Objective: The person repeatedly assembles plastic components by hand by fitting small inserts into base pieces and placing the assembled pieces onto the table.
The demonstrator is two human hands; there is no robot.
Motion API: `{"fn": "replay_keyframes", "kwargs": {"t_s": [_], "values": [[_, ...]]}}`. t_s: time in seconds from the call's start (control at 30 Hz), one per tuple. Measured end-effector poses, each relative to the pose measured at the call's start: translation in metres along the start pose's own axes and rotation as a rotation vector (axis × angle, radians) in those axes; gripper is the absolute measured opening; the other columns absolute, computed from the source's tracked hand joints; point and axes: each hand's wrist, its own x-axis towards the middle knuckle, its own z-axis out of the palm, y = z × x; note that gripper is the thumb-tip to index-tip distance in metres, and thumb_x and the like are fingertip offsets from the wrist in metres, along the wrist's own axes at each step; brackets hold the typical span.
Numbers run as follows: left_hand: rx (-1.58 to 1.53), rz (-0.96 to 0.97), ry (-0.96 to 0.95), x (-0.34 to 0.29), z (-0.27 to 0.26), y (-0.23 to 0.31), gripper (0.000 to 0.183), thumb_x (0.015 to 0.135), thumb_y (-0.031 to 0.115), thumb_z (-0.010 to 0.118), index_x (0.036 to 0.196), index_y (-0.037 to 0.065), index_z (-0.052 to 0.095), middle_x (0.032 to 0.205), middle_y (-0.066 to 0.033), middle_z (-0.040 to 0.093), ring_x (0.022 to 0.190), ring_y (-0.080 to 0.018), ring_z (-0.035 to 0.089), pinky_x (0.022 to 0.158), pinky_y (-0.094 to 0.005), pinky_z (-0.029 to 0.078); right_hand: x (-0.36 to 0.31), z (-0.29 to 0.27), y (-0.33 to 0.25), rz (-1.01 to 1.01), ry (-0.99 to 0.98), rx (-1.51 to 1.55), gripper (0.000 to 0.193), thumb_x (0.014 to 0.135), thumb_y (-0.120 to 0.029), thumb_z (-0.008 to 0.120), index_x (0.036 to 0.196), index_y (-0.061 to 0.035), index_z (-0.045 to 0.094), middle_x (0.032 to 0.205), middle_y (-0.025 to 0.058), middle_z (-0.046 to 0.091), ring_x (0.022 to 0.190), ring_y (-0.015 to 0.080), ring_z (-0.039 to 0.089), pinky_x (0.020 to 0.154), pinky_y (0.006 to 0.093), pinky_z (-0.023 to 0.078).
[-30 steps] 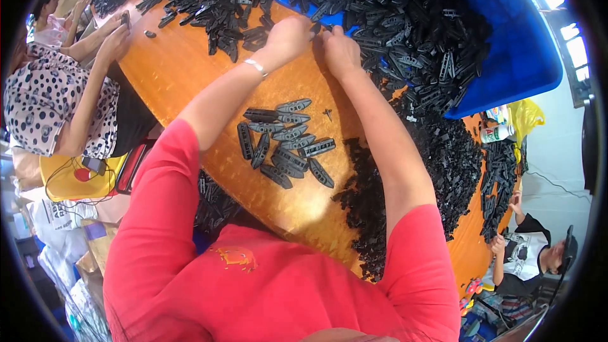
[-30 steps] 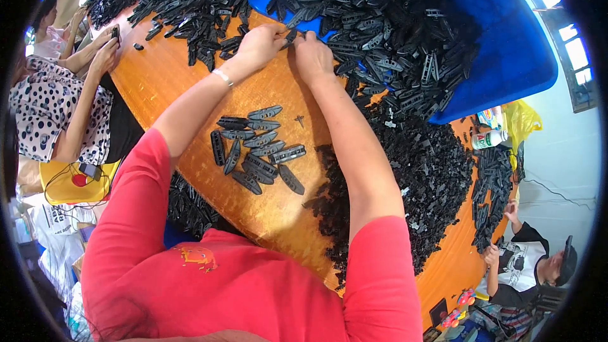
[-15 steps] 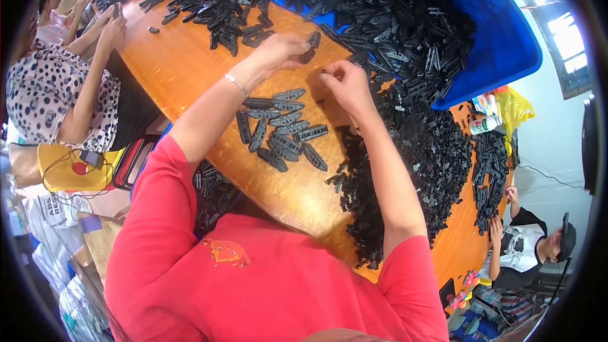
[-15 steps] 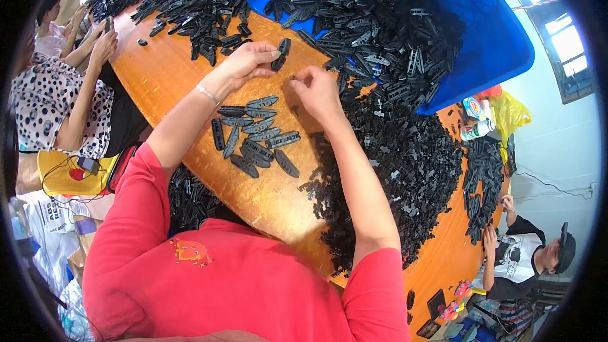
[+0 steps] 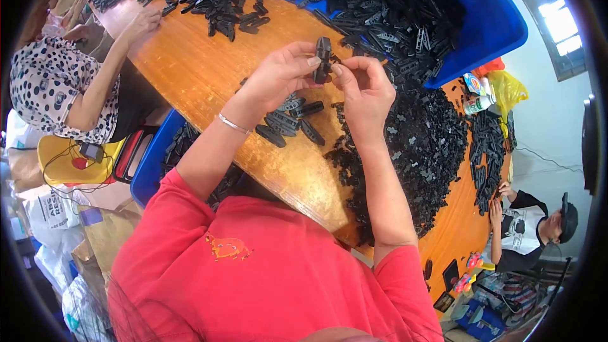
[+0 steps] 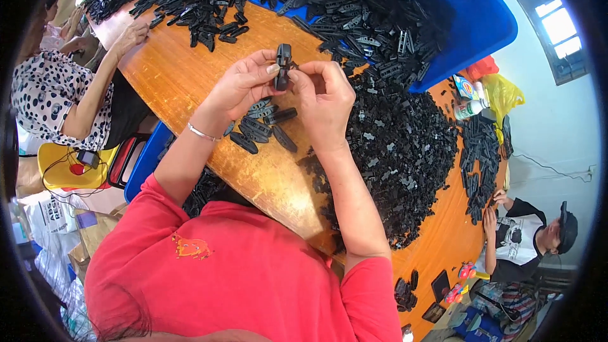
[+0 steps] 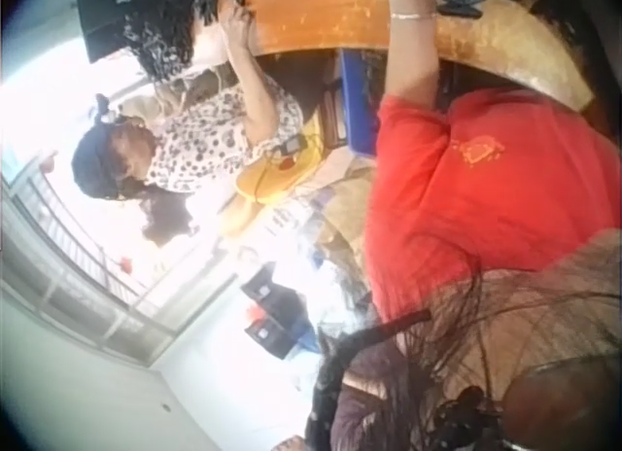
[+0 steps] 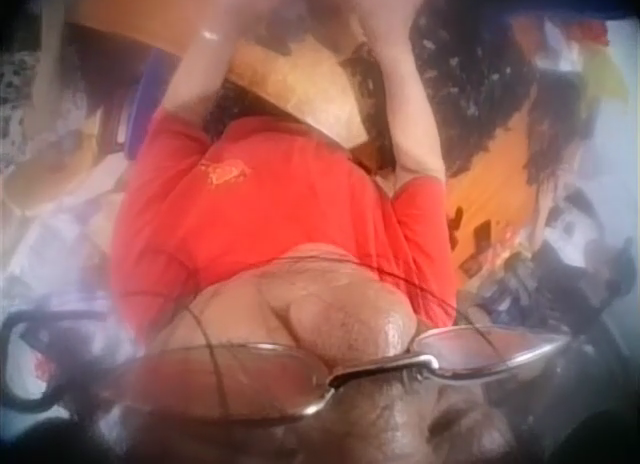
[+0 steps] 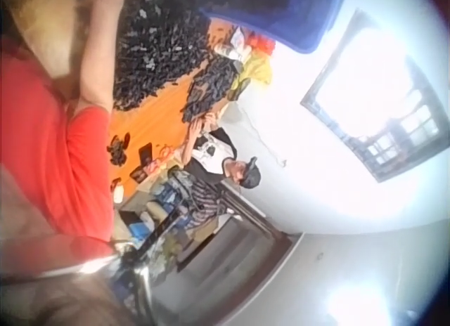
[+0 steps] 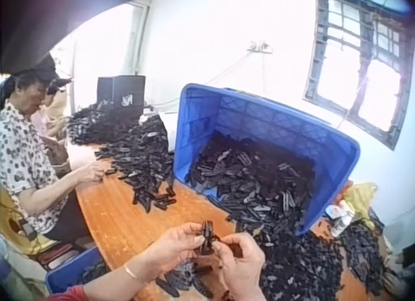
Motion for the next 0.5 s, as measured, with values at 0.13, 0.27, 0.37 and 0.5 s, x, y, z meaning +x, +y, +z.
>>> {"fn": "replay_keyframes", "kwargs": {"t_s": [0.13, 0.27, 0.37, 0.5], "values": [[0.014, 0.054, 0.012, -0.006, 0.021, -0.001, 0.04, 0.103, 0.011, 0.07, 0.14, 0.001, 0.058, 0.129, -0.0087, 0.069, 0.11, -0.0177, 0.071, 0.094, -0.0328, 0.06, -0.006, -0.005, 0.0, -0.07, 0.051, 0.055, 0.012, 0.091, 0.001, 0.079, 0.098, 0.0024, 0.07, 0.096, 0.0084, 0.068, 0.076, 0.0134, 0.07, 0.066, 0.0266, 0.058], [0.032, 0.068, -0.021, -0.005, 0.023, -0.004, 0.043, 0.103, 0.011, 0.071, 0.143, 0.001, 0.057, 0.13, -0.007, 0.068, 0.112, -0.0166, 0.07, 0.095, -0.0334, 0.06, -0.008, -0.009, -0.009, -0.262, 0.051, -0.144, 0.011, 0.09, 0.004, 0.078, 0.097, 0.0016, 0.07, 0.098, 0.0093, 0.068, 0.079, 0.0156, 0.071, 0.067, 0.0275, 0.058], [0.047, 0.053, -0.022, -0.006, 0.027, -0.004, 0.045, 0.102, 0.01, 0.071, 0.145, 0.001, 0.056, 0.129, -0.0053, 0.068, 0.115, -0.0155, 0.068, 0.097, -0.0342, 0.059, -0.011, -0.007, -0.011, -0.258, 0.043, -0.18, 0.012, 0.089, 0.006, 0.077, 0.097, 0.0011, 0.07, 0.099, 0.0097, 0.068, 0.081, 0.0163, 0.071, 0.067, 0.0277, 0.058], [0.077, 0.066, -0.032, -0.005, 0.023, -0.01, 0.044, 0.103, 0.01, 0.07, 0.145, 0.002, 0.057, 0.127, -0.0042, 0.068, 0.115, -0.0149, 0.067, 0.098, -0.0352, 0.058, -0.016, -0.005, -0.008, -0.219, 0.037, -0.153, 0.011, 0.089, 0.006, 0.077, 0.097, 0.0014, 0.07, 0.099, 0.009, 0.067, 0.079, 0.0159, 0.07, 0.068, 0.0278, 0.057]]}}
